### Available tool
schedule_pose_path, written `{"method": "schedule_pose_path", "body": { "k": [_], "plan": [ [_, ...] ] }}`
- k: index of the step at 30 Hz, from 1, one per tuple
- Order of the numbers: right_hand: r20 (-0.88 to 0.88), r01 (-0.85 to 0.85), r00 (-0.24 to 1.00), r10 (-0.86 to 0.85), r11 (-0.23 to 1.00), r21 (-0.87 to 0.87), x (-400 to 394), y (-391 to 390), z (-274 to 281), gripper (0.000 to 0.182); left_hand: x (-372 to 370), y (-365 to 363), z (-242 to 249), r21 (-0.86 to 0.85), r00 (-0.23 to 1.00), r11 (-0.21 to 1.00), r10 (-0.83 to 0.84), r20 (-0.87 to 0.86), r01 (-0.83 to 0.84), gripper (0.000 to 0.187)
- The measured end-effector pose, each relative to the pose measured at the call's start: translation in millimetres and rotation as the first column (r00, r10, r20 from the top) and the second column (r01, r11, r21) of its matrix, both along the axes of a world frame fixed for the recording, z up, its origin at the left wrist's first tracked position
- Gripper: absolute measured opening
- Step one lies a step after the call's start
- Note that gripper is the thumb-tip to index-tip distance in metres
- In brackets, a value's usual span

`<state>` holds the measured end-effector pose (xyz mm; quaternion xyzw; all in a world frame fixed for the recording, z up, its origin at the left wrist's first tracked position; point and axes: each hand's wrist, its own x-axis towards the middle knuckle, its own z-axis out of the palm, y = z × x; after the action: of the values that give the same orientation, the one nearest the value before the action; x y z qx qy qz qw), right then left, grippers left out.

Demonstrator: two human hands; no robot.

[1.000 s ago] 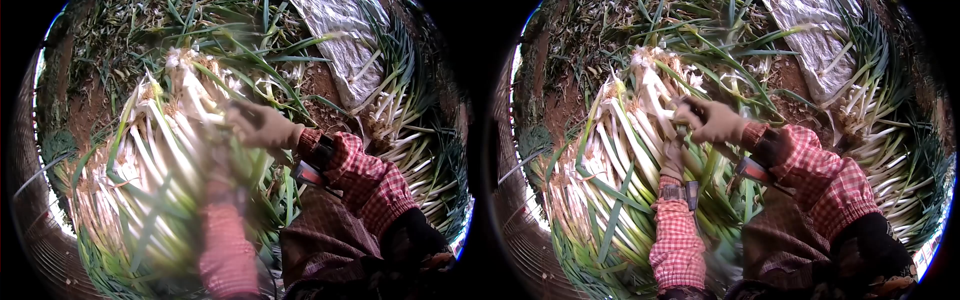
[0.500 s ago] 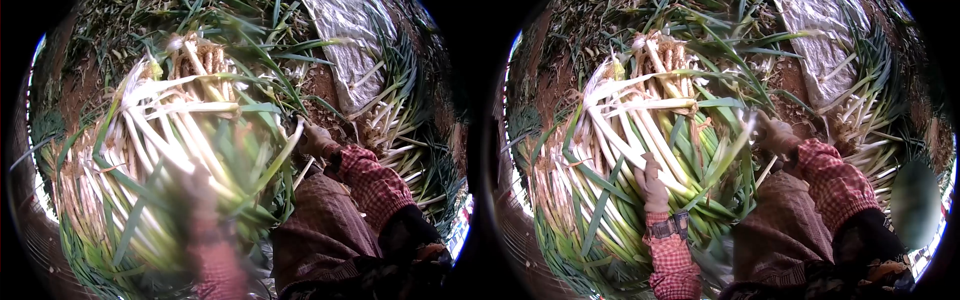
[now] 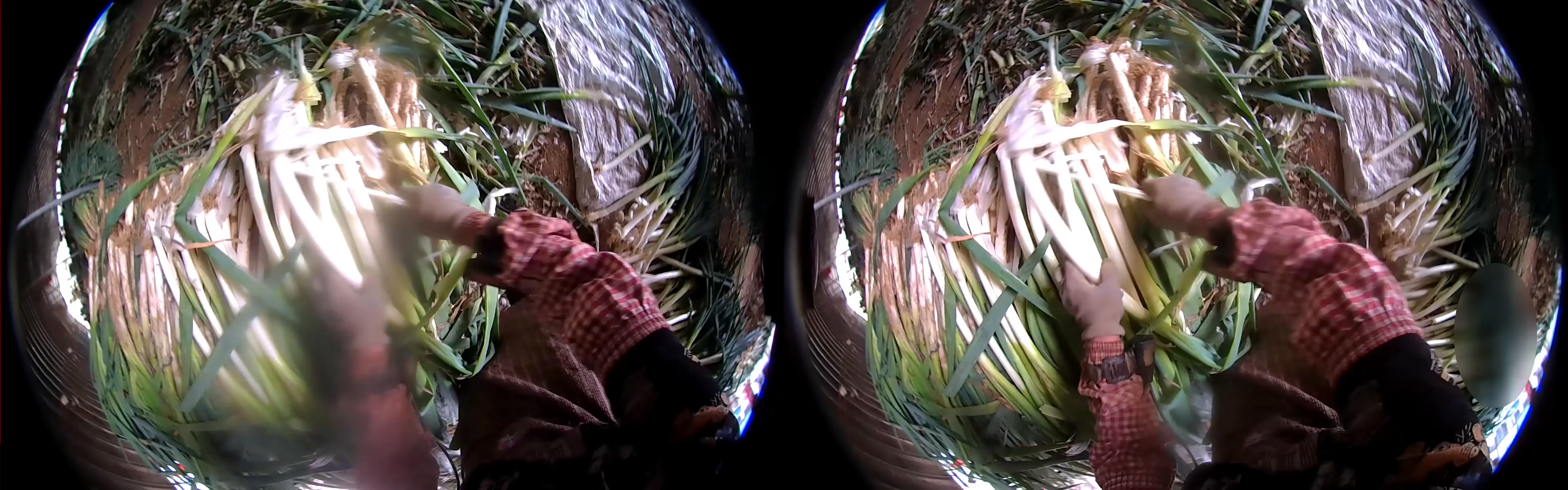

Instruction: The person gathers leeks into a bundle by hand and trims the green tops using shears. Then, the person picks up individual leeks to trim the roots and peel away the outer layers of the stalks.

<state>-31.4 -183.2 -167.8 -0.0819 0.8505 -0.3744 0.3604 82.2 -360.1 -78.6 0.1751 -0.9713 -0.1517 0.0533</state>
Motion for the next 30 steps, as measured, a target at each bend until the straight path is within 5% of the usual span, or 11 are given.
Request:
{"method": "schedule_pose_path", "body": {
  "k": [5, 6, 9, 11, 14, 15, 17, 19, 21, 27, 30],
  "plan": [
    [-0.057, -0.182, 0.975, 0.214, 0.922, 0.341, -78.4, 112.5, 33.7, 0.033, -6.3, 14.4, -2.1, -0.138, 1.000, 0.990, -0.004, -0.006, 0.003, 0.048],
    [-0.038, 0.028, 0.999, -0.018, 0.963, 0.267, -98.4, 122.8, 68.0, 0.031, -7.2, 15.8, 0.0, -0.141, 1.000, 0.990, -0.007, 0.012, 0.009, 0.049],
    [-0.437, 0.159, 0.897, 0.067, 0.873, 0.460, -175.1, 159.2, 29.8, 0.037, -9.1, 23.1, -11.3, -0.182, 1.000, 0.983, -0.021, -0.013, 0.018, 0.054],
    [-0.388, 0.034, 0.804, 0.452, 0.616, 0.787, -191.2, 142.1, 22.4, 0.042, -10.5, 25.8, -23.5, -0.164, 0.998, 0.986, 0.001, -0.056, -0.010, 0.057],
    [-0.650, 0.158, 0.735, 0.193, 0.884, 0.441, -146.4, 80.1, 34.6, 0.047, -13.3, 14.1, -32.2, -0.094, 0.995, 0.994, 0.038, -0.097, -0.047, 0.062],
    [-0.594, 0.118, 0.804, 0.035, 0.969, 0.216, -118.3, 55.9, 45.8, 0.050, -13.5, 10.7, -34.6, -0.079, 0.992, 0.996, 0.042, -0.122, -0.051, 0.064],
    [0.037, 0.045, 0.999, -0.035, 0.948, -0.314, -66.6, 27.3, 49.1, 0.074, -8.9, 14.3, -28.6, -0.119, 0.997, 0.991, 0.062, -0.046, -0.067, 0.063],
    [0.391, 0.291, 0.911, -0.131, 0.876, -0.385, -31.5, -5.7, 49.9, 0.110, -7.0, 22.3, -17.5, -0.029, 0.998, 0.998, 0.050, 0.032, -0.049, 0.063],
    [0.726, 0.541, 0.685, -0.060, 0.709, -0.452, -25.9, -29.4, 24.0, 0.109, -1.9, 34.4, -10.6, 0.042, 0.998, 0.999, 0.022, 0.066, -0.025, 0.061],
    [0.767, 0.698, 0.610, 0.201, 0.321, -0.640, -5.4, -9.1, 27.4, 0.083, 24.3, 62.1, -7.7, 0.122, 0.942, 0.962, -0.206, -0.266, 0.245, 0.071],
    [0.845, 0.748, 0.508, 0.169, 0.400, -0.530, 10.2, 17.6, 16.8, 0.071, 45.4, 58.6, 2.4, 0.294, 0.975, 0.945, -0.086, -0.207, 0.146, 0.049]
  ]
}}
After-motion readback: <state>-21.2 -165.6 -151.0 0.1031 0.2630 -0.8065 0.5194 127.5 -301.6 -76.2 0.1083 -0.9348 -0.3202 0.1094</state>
